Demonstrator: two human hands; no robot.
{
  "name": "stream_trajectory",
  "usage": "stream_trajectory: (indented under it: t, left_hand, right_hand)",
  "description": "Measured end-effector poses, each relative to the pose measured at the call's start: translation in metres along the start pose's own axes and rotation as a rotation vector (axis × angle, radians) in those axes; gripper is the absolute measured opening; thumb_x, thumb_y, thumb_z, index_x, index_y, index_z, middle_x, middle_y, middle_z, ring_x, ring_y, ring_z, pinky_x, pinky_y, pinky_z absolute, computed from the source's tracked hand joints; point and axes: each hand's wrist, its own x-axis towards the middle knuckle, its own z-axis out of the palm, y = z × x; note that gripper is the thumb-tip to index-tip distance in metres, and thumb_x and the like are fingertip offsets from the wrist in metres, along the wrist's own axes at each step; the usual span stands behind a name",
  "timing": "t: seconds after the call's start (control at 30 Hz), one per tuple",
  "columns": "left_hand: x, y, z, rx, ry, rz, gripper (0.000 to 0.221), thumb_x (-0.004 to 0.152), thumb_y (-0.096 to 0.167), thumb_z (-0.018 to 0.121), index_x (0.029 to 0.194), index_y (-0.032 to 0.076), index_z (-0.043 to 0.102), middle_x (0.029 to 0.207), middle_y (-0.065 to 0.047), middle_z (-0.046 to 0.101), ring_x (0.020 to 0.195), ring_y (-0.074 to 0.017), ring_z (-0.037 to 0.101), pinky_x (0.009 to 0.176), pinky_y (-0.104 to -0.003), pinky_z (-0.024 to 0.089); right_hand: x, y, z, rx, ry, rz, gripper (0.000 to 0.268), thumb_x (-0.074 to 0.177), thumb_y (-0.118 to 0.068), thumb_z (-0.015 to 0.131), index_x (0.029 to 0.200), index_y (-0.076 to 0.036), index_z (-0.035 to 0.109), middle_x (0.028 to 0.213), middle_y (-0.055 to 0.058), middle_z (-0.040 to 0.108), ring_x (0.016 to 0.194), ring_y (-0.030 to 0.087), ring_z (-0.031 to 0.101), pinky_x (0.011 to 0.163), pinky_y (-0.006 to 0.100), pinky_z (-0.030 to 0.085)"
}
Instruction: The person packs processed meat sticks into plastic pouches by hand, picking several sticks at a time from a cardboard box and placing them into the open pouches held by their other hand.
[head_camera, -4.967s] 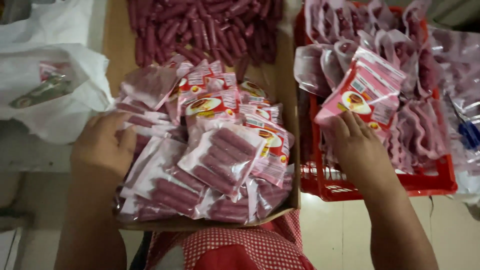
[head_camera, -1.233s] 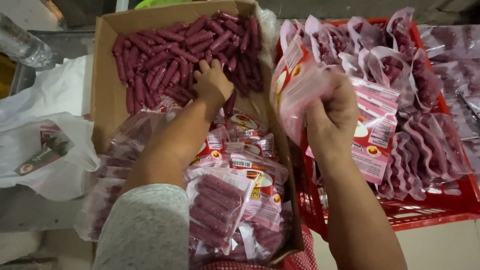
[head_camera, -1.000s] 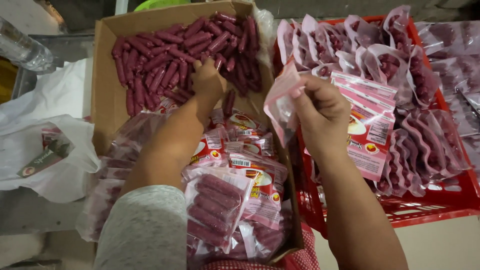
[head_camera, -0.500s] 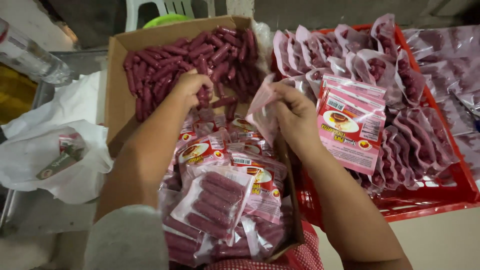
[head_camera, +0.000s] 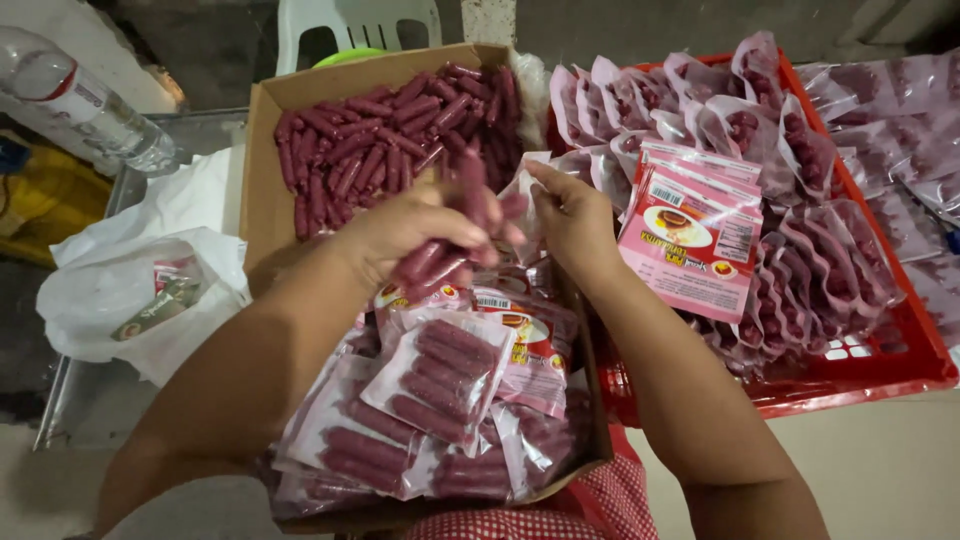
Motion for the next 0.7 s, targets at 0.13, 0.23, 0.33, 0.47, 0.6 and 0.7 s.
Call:
stream_trajectory:
  t: [0.13, 0.23, 0.33, 0.47, 0.6, 0.7]
  left_hand:
    - [0.03, -0.031, -0.01, -0.158, 0.067, -0.167, 0.031, 0.085, 0.001, 0.07, 0.115, -0.003, 0.06, 0.096, -0.021, 0.072, 0.083, -0.032, 0.077, 0.056, -0.046, 0.068]
    - [0.033, -0.021, -0.004, -0.223, 0.15, -0.231, 0.03, 0.086, 0.014, 0.075, 0.11, 0.002, 0.062, 0.092, -0.016, 0.07, 0.083, -0.0334, 0.075, 0.067, -0.054, 0.068]
    - [0.029, -0.013, -0.001, -0.279, 0.192, -0.207, 0.03, 0.086, 0.02, 0.076, 0.106, 0.002, 0.064, 0.093, -0.017, 0.069, 0.083, -0.0354, 0.075, 0.073, -0.058, 0.067]
    - [0.028, -0.015, -0.004, -0.321, 0.203, -0.221, 0.028, 0.088, 0.018, 0.073, 0.11, 0.003, 0.064, 0.097, -0.015, 0.066, 0.086, -0.0367, 0.075, 0.074, -0.055, 0.066]
    - [0.023, -0.016, -0.003, -0.284, 0.23, -0.143, 0.028, 0.091, 0.009, 0.07, 0.114, 0.003, 0.055, 0.125, -0.033, 0.058, 0.092, -0.0529, 0.073, 0.057, -0.038, 0.068]
    - [0.028, -0.024, -0.009, -0.109, 0.293, -0.052, 0.029, 0.09, 0.009, 0.072, 0.115, 0.005, 0.057, 0.122, -0.03, 0.062, 0.083, -0.0419, 0.077, 0.054, -0.033, 0.068]
  right_hand:
    - [0.001, -0.001, 0.003, 0.001, -0.036, -0.01, 0.029, 0.098, -0.018, 0.069, 0.127, -0.024, 0.075, 0.072, 0.008, 0.071, 0.054, 0.016, 0.069, 0.047, 0.031, 0.061]
    - [-0.008, -0.014, 0.003, -0.008, -0.107, -0.018, 0.028, 0.098, -0.017, 0.068, 0.125, -0.023, 0.075, 0.075, 0.014, 0.073, 0.056, 0.019, 0.071, 0.05, 0.034, 0.062]
    - [-0.017, -0.024, 0.012, -0.002, -0.141, 0.019, 0.026, 0.099, -0.021, 0.067, 0.123, -0.021, 0.076, 0.075, 0.012, 0.074, 0.057, 0.018, 0.071, 0.054, 0.032, 0.064]
    - [-0.015, -0.016, 0.018, -0.143, -0.137, -0.009, 0.023, 0.099, -0.03, 0.068, 0.12, -0.031, 0.077, 0.092, 0.005, 0.079, 0.093, 0.028, 0.076, 0.081, 0.045, 0.061]
    - [-0.012, -0.025, 0.011, -0.102, -0.152, 0.014, 0.02, 0.103, -0.03, 0.062, 0.111, -0.022, 0.079, 0.084, 0.008, 0.077, 0.083, 0.026, 0.076, 0.077, 0.044, 0.059]
    - [-0.034, -0.058, 0.001, 0.04, -0.149, 0.107, 0.023, 0.104, -0.025, 0.058, 0.107, -0.015, 0.078, 0.057, 0.006, 0.068, 0.047, 0.014, 0.067, 0.046, 0.028, 0.058]
